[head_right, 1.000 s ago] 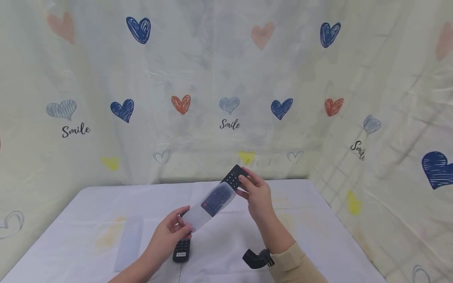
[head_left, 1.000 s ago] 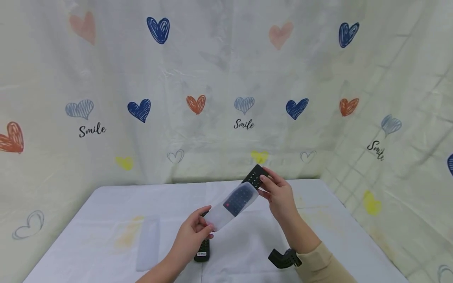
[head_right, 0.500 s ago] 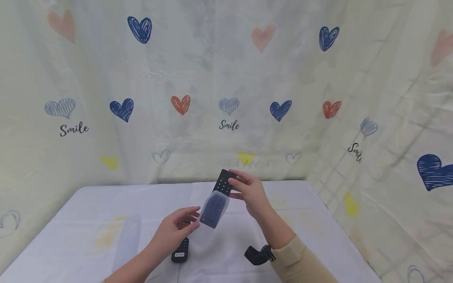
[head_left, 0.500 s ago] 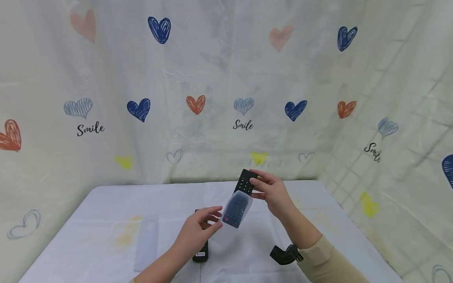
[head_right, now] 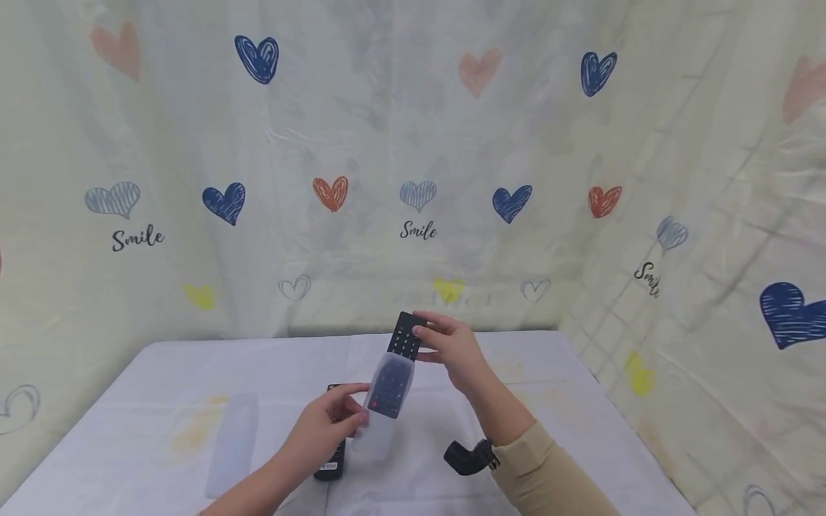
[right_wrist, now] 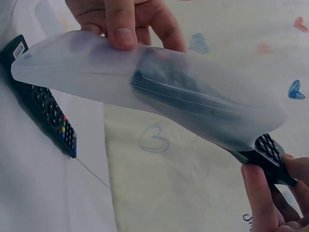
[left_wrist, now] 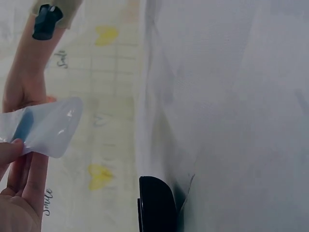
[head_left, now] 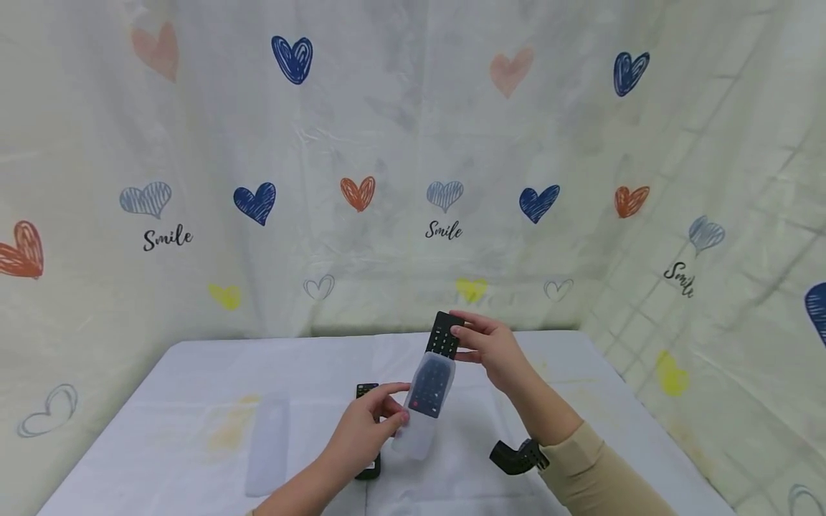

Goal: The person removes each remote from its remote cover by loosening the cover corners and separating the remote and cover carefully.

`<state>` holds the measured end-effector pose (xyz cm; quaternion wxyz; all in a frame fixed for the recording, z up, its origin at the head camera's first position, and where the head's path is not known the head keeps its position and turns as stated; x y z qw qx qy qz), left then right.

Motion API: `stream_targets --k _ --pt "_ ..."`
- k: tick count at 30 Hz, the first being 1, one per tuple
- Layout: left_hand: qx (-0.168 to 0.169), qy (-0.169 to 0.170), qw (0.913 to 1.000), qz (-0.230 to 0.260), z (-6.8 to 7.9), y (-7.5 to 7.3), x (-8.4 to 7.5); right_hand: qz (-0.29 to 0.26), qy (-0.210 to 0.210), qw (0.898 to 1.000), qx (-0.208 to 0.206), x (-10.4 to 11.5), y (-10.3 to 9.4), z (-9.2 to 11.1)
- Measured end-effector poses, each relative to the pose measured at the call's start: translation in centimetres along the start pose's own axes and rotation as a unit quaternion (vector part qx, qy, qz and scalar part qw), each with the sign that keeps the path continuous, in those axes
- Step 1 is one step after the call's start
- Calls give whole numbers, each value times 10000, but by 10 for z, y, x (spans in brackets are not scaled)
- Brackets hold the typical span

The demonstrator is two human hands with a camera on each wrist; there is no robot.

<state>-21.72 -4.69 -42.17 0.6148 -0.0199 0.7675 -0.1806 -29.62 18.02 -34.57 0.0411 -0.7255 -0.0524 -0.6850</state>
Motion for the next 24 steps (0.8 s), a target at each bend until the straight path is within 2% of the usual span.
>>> stream_targets --k 6,12,17,24 --pt "-37 78 9993 353 7 1 1 -503 -44 9985 -189 3 -7 -2" --pt "-67 6 9992 402 5 -2 4 -838 -37 9959 -326 5 -8 -1" --pt "-119 -66 9984 554 4 -3 3 -824 -23 9961 -300 2 -7 0" --pt "-44 -33 9997 233 5 -7 1 -682 80 9967 -435 -6 -11 0"
Point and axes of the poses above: each hand's wrist, its own z-axis away from the middle knuckle, its own y-axis out of the palm, x = y × z, the point moved 3 cm from there along -z, towards the middle knuckle, and after that the axes turned 2 degrees about y, right-handed, at the moved point
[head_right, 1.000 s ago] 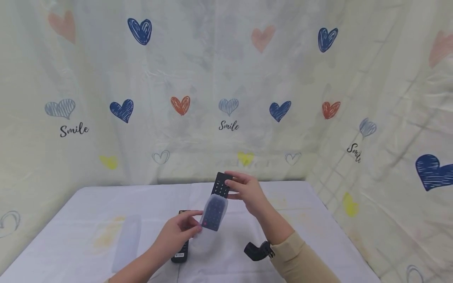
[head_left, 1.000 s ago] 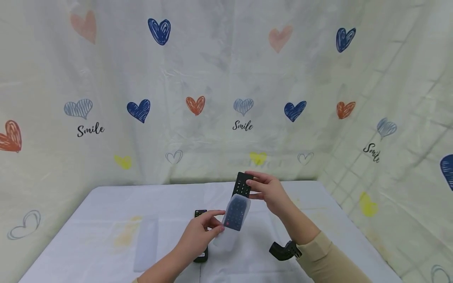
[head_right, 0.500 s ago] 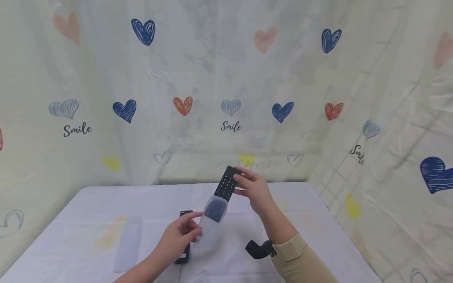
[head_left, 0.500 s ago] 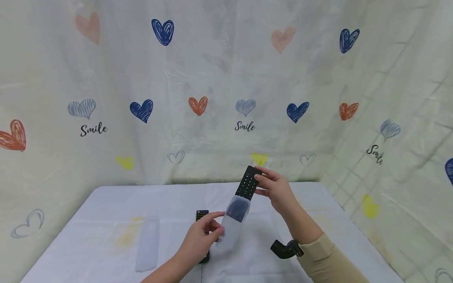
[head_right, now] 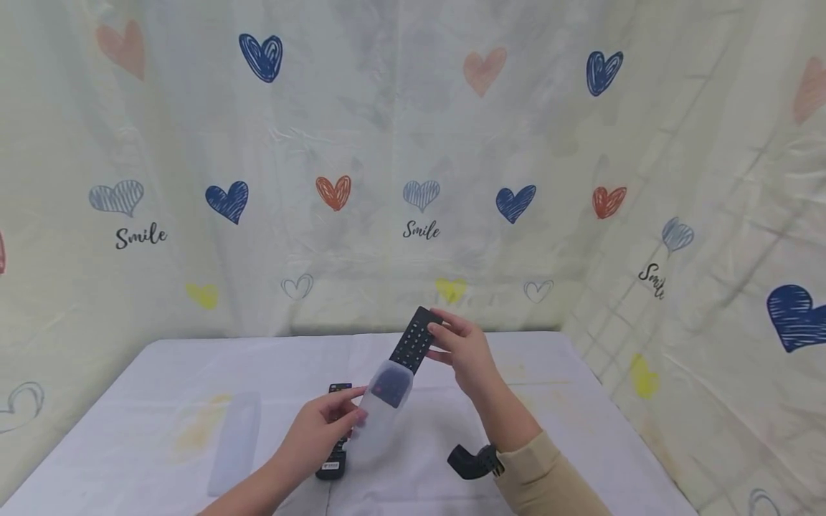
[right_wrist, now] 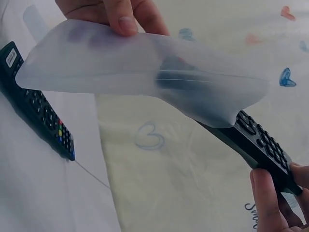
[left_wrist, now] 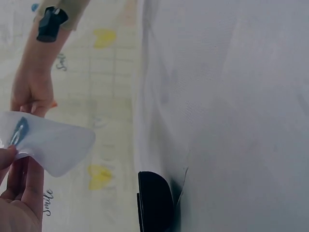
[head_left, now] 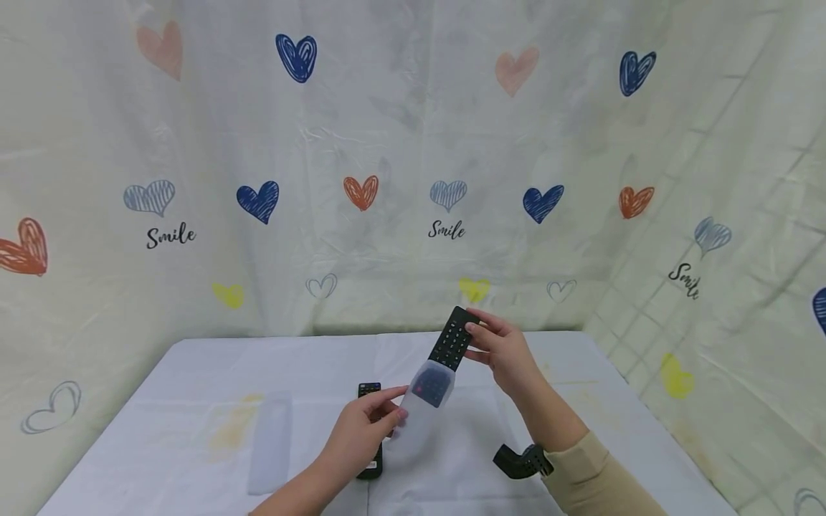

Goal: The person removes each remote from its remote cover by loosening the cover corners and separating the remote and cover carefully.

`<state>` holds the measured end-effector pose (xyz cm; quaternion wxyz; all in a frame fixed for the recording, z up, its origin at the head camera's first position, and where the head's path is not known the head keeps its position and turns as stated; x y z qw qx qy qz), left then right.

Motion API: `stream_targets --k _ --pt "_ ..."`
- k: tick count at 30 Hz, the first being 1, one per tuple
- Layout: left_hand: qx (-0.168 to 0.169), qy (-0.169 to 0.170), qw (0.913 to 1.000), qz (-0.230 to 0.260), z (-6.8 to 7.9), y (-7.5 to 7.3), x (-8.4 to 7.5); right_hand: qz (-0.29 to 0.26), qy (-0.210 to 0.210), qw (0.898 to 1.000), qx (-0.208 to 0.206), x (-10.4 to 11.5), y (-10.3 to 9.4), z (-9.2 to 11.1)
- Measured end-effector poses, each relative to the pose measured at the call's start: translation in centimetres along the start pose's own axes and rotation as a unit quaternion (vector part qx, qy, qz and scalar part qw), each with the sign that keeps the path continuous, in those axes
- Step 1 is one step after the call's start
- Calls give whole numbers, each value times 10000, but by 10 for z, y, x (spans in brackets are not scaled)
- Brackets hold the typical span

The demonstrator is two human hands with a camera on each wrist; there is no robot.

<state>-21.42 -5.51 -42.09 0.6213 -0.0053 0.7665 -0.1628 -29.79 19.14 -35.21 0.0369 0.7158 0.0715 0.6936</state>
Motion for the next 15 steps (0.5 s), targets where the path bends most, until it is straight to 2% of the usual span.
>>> stream_targets --k 9,15 --pt "292 -232 9992 -132 4 -4 1 -205 -93 9994 -277 0 -9 -1" --pt "184 -615 9973 347 7 -6 8 -279 -264 9975 -597 4 -21 -1"
Point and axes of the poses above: each hand's wrist, its own z-axis away from the middle knuckle, its own y-axis out of the palm, x = y × z, the point moved 3 cm from there along -z, towards the middle knuckle, and after that the axes turned 2 degrees about y, right-handed, at the moved point
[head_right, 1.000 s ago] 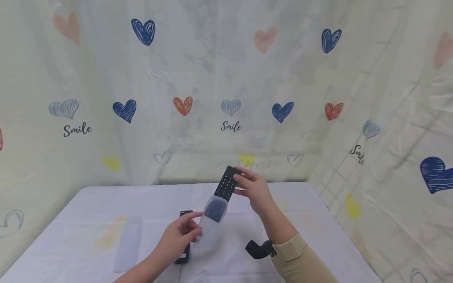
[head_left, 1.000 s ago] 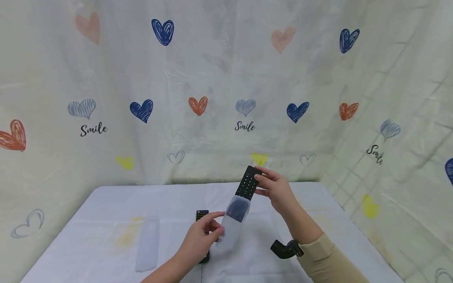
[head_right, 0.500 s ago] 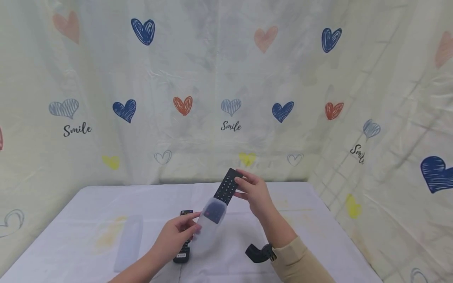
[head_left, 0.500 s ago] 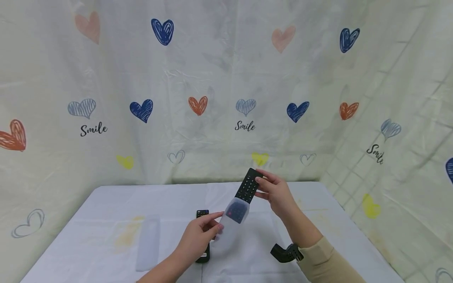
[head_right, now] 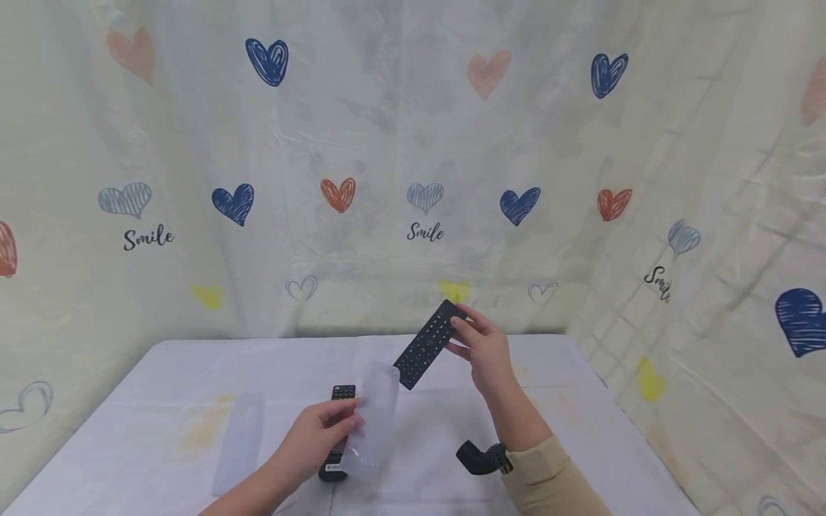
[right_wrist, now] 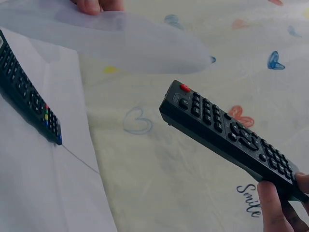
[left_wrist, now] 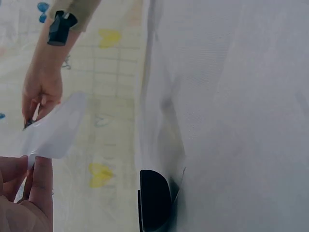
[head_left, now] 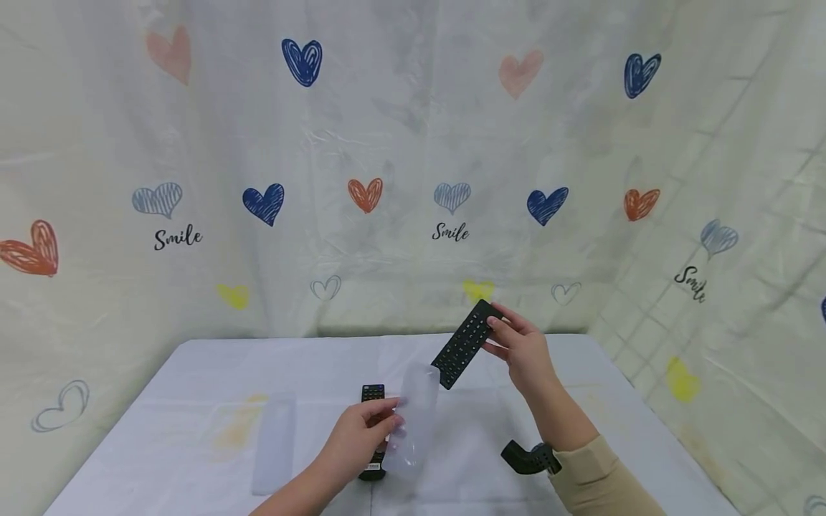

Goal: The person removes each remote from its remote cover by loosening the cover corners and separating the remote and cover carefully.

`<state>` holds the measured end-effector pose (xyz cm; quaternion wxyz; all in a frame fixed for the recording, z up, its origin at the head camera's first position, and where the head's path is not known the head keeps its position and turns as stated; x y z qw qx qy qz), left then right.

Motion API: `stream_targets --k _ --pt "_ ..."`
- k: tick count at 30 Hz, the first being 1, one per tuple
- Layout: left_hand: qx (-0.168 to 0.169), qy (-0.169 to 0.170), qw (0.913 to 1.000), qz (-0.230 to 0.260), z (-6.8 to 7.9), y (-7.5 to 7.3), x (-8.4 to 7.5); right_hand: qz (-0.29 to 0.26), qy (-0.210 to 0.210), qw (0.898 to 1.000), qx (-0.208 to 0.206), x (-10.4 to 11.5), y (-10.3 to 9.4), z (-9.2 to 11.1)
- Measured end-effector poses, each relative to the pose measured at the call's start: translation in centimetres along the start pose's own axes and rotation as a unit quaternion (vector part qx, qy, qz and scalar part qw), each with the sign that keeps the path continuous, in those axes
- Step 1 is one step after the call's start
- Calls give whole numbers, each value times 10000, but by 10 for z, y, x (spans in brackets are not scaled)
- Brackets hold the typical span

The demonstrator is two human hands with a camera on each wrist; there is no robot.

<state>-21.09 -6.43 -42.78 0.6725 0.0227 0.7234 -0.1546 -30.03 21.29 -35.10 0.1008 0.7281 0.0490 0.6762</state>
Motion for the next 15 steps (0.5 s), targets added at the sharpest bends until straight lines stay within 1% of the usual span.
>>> stream_targets --k 3,6,11,15 --pt "-168 -236 9990 354 2 -4 6 146 -19 9999 -15 0 -4 -1" --pt "-339 -347 9975 508 3 -8 10 309 -21 9995 32 -3 -5 -2" --pt "-570 -327 9965 525 4 -15 13 428 30 9990 135 -10 -2 0" --pt "-575 -333 9959 616 5 -24 16 517 101 9984 215 -17 5 5"
Point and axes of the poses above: each hand's wrist, its own z-axis away from the middle knuckle, its own y-axis out of the palm, x = y × z, the point moved 3 cm from there along -z, towards the middle knuckle, and after that the axes turned 2 degrees about y, right-handed, at the moved point
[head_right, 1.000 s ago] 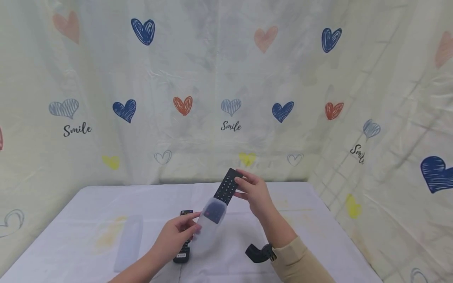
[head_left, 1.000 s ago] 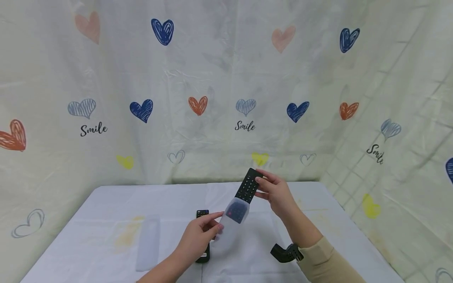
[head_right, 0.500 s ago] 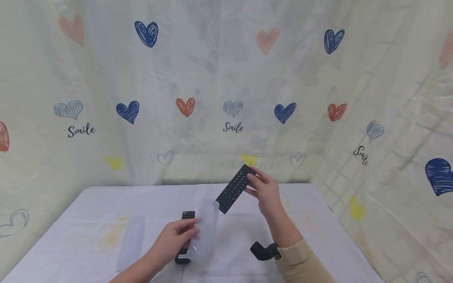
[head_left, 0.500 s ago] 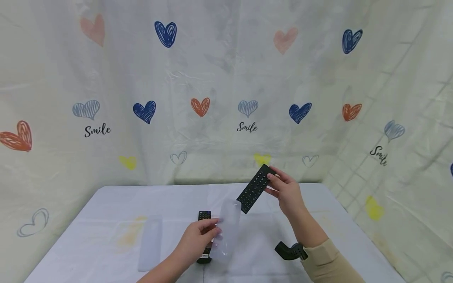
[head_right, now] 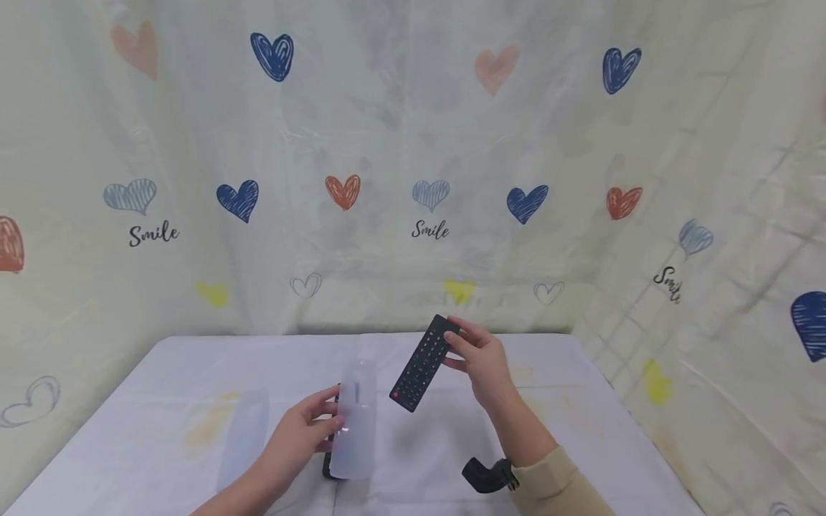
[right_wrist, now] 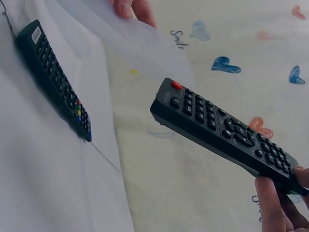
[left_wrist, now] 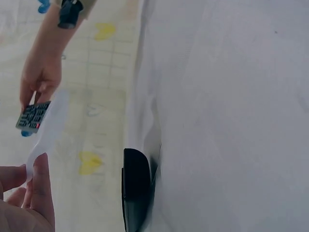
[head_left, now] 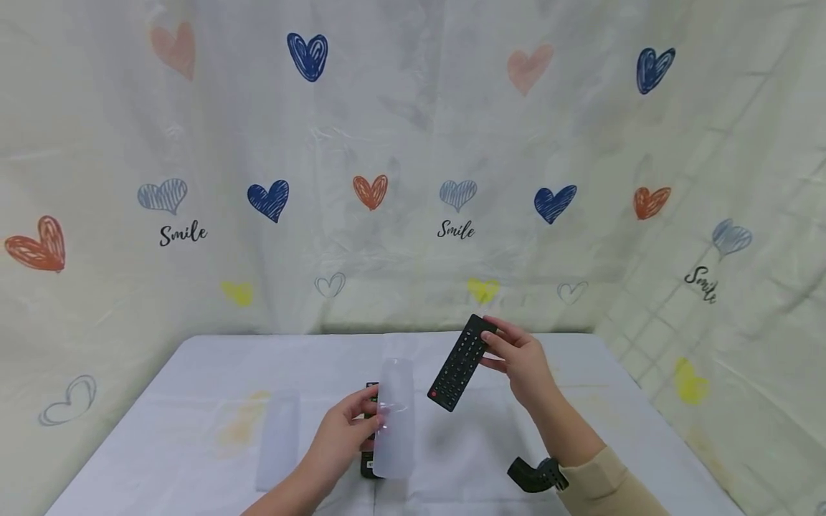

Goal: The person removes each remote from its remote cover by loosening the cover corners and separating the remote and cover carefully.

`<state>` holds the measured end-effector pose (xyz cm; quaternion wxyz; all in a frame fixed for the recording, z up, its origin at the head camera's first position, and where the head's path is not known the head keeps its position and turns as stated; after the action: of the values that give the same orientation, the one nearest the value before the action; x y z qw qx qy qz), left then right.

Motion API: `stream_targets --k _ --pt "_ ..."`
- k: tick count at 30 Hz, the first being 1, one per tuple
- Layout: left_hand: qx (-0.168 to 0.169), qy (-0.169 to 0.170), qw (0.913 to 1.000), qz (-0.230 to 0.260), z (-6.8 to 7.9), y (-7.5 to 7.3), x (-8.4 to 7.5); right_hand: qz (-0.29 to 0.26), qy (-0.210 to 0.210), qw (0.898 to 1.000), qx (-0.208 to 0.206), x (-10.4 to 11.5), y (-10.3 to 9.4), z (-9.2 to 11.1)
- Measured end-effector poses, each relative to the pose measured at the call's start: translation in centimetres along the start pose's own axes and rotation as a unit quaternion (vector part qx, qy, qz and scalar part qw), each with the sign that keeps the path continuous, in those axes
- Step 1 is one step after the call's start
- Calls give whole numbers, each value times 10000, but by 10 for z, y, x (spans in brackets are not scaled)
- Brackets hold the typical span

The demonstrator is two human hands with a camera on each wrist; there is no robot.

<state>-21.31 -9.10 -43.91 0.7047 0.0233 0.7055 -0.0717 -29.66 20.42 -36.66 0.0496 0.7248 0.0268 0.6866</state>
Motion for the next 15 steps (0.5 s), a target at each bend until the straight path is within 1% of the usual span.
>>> stream_targets --k 2,5,8,11,13,15 --pt "29 -12 10000 42 1 -5 1 116 24 9999 87 -3 3 4" --pt "-29 -89 9999 117 1 -14 2 322 54 9993 156 -8 6 10" --pt "-280 -169 9994 112 3 -28 3 444 111 9987 210 -13 7 15" --pt "-678 -221 9975 33 6 -47 3 523 197 9981 240 -19 7 18" --pt "-933 -334 9950 -98 9 -63 2 561 247 9977 297 -23 7 20" --pt "-1076 -455 9928 -255 13 -82 2 621 272 9971 354 -25 6 22"
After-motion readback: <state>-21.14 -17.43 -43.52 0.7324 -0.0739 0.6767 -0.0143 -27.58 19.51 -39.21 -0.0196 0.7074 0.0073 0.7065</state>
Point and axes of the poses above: each hand's wrist, its own z-axis away from the middle knuckle, its own y-axis out of the palm, x = y × z, the point moved 3 cm from there along -z, towards the middle knuckle, and after that the axes turned 2 degrees about y, right-handed, at the moved point
